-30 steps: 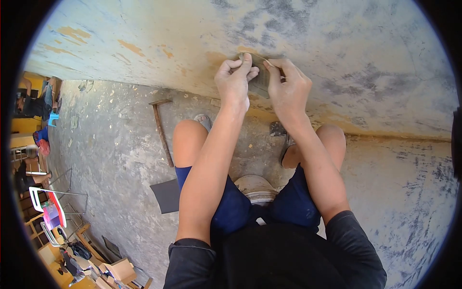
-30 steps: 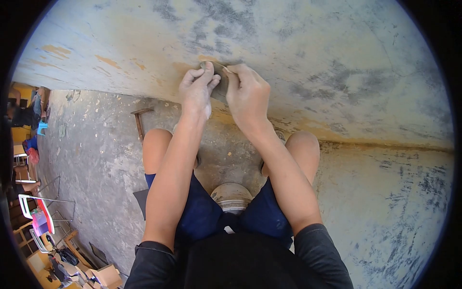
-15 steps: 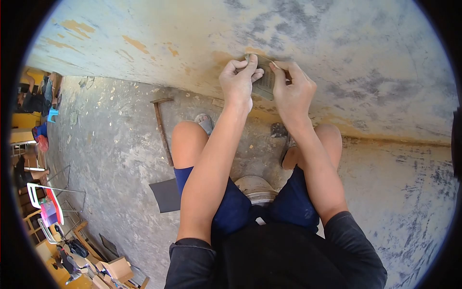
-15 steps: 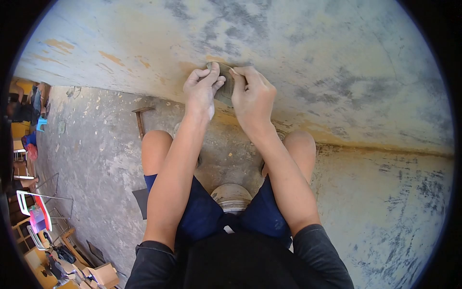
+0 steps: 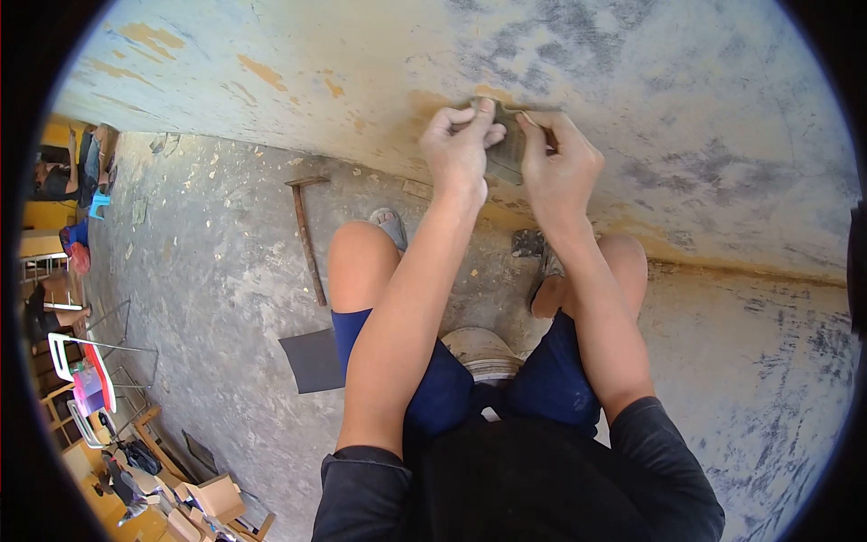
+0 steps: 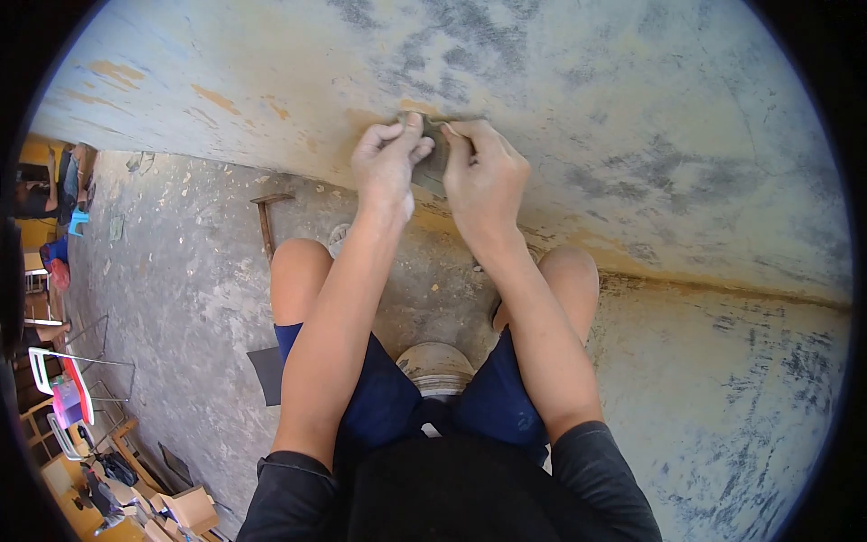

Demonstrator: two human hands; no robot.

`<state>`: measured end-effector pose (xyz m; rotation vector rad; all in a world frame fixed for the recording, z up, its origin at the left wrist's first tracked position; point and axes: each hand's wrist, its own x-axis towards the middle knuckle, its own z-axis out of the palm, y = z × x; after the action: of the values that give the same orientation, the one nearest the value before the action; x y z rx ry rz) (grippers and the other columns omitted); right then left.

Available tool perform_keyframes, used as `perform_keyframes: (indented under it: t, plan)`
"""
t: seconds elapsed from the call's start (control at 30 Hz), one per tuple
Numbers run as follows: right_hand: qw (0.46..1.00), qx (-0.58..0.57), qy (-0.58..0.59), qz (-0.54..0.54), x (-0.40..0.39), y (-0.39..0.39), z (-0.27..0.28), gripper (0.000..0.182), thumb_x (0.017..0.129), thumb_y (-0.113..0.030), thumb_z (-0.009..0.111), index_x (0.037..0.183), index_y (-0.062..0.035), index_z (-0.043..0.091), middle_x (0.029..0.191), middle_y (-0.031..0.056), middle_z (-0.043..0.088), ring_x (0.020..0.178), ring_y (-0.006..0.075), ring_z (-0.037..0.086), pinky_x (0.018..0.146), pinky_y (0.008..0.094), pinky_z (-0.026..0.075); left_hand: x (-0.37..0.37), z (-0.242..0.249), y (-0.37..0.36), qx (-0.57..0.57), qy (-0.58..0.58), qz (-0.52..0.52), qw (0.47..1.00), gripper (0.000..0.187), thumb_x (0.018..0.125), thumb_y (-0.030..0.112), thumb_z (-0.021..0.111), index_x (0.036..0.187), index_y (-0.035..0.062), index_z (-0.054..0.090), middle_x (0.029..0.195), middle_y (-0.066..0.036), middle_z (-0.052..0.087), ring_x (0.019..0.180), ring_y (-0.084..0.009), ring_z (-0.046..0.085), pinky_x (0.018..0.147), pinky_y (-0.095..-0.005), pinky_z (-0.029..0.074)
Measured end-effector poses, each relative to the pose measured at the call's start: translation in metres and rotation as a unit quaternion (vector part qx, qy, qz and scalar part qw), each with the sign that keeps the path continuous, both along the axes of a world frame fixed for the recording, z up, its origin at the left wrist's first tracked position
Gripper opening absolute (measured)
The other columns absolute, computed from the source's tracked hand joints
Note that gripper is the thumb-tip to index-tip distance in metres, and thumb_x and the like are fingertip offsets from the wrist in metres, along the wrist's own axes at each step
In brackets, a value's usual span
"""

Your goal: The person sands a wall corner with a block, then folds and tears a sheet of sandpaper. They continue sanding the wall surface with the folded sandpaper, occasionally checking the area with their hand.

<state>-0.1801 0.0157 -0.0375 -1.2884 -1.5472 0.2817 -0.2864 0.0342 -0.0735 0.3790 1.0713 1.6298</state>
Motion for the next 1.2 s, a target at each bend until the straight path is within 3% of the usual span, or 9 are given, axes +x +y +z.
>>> perform_keyframes:
  t: [0.13,0.43,0.6,0.8,0.93,1.0,1.03,1.17,1.2]
  plan:
    - [0.997,0.070,-0.013,0.034,-0.006,0.010,-0.008,0.003,0.090,0.001,0.071,0.092,-0.0006,0.072,0.085,0.0168,0.074,0.074,0.0317,0.073,0.065,0.0368,0.055,-0.007,-0.002,0.006,0.016,-0.021,0.040,0.999,0.018,0.096,0.007,0.076,0.088,0.0070,0.061,0.090,-0.005,0.068,0.075,-0.0144,0.067,0.073,-0.0286,0.060]
    - [0.999,-0.030,0.012,-0.006,0.002,-0.001,0.003,0.002,0.089,0.000,0.072,0.091,-0.0002,0.072,0.085,0.0167,0.074,0.076,0.0335,0.073,0.069,0.0384,0.056,-0.004,0.003,0.001,0.005,0.013,-0.003,1.000,0.019,0.096,0.007,0.076,0.087,0.0081,0.060,0.089,-0.006,0.069,0.073,-0.0146,0.067,0.072,-0.0283,0.059]
    - [0.996,0.071,-0.009,0.050,-0.013,0.007,-0.007,0.003,0.089,0.000,0.072,0.091,0.0002,0.072,0.086,0.0174,0.075,0.076,0.0334,0.073,0.069,0.0393,0.056,-0.013,-0.001,0.009,0.020,-0.029,0.054,0.998,0.020,0.095,0.008,0.079,0.085,0.0051,0.061,0.083,-0.006,0.067,0.067,-0.0137,0.067,0.063,-0.0261,0.057]
    - [1.000,-0.015,0.018,-0.011,0.005,-0.005,0.002,0.002,0.089,0.000,0.072,0.091,0.0006,0.072,0.085,0.0176,0.074,0.075,0.0339,0.073,0.068,0.0398,0.056,0.001,0.002,-0.001,-0.002,0.004,-0.033,0.999,0.017,0.096,0.007,0.076,0.088,0.0075,0.061,0.091,-0.005,0.069,0.075,-0.0149,0.067,0.072,-0.0280,0.059]
    - [1.000,0.019,0.006,0.021,-0.015,0.005,-0.002,0.002,0.089,0.000,0.072,0.090,0.0009,0.072,0.084,0.0180,0.074,0.074,0.0340,0.072,0.068,0.0395,0.056,-0.018,0.000,0.009,0.049,-0.021,0.047,0.997,0.022,0.095,0.008,0.077,0.082,0.0057,0.060,0.083,-0.006,0.068,0.067,-0.0123,0.067,0.065,-0.0267,0.058]
    - [0.994,0.091,-0.037,0.037,-0.019,0.012,-0.008,0.005,0.089,0.001,0.074,0.093,-0.0006,0.076,0.083,0.0148,0.076,0.066,0.0161,0.071,0.062,0.0311,0.054,-0.018,0.001,0.010,0.036,-0.023,0.053,0.998,0.023,0.096,0.007,0.076,0.082,0.0065,0.059,0.080,-0.005,0.067,0.067,-0.0118,0.066,0.067,-0.0263,0.058]
    - [0.995,0.085,-0.039,0.038,-0.014,0.010,-0.008,0.004,0.090,0.001,0.074,0.093,0.0000,0.076,0.083,0.0143,0.076,0.066,0.0156,0.071,0.062,0.0316,0.054,-0.015,0.001,0.009,0.031,-0.028,0.052,0.998,0.022,0.096,0.007,0.077,0.082,0.0061,0.059,0.080,-0.005,0.067,0.067,-0.0118,0.066,0.065,-0.0261,0.057]
    - [0.997,0.075,-0.021,0.010,0.004,-0.001,-0.002,0.003,0.090,0.000,0.074,0.092,0.0002,0.076,0.082,0.0137,0.076,0.067,0.0160,0.071,0.062,0.0318,0.054,0.005,0.002,0.000,0.020,0.001,-0.009,1.000,0.021,0.095,0.007,0.077,0.084,0.0048,0.060,0.081,-0.006,0.067,0.065,-0.0120,0.066,0.062,-0.0254,0.056]
    - [1.000,0.022,-0.004,-0.006,0.007,-0.004,0.003,0.002,0.089,0.000,0.073,0.091,-0.0002,0.074,0.082,0.0155,0.075,0.069,0.0248,0.072,0.064,0.0352,0.055,0.004,0.002,0.000,0.020,0.001,-0.008,1.000,0.021,0.095,0.007,0.077,0.084,0.0048,0.060,0.081,-0.006,0.067,0.065,-0.0120,0.066,0.062,-0.0254,0.056]
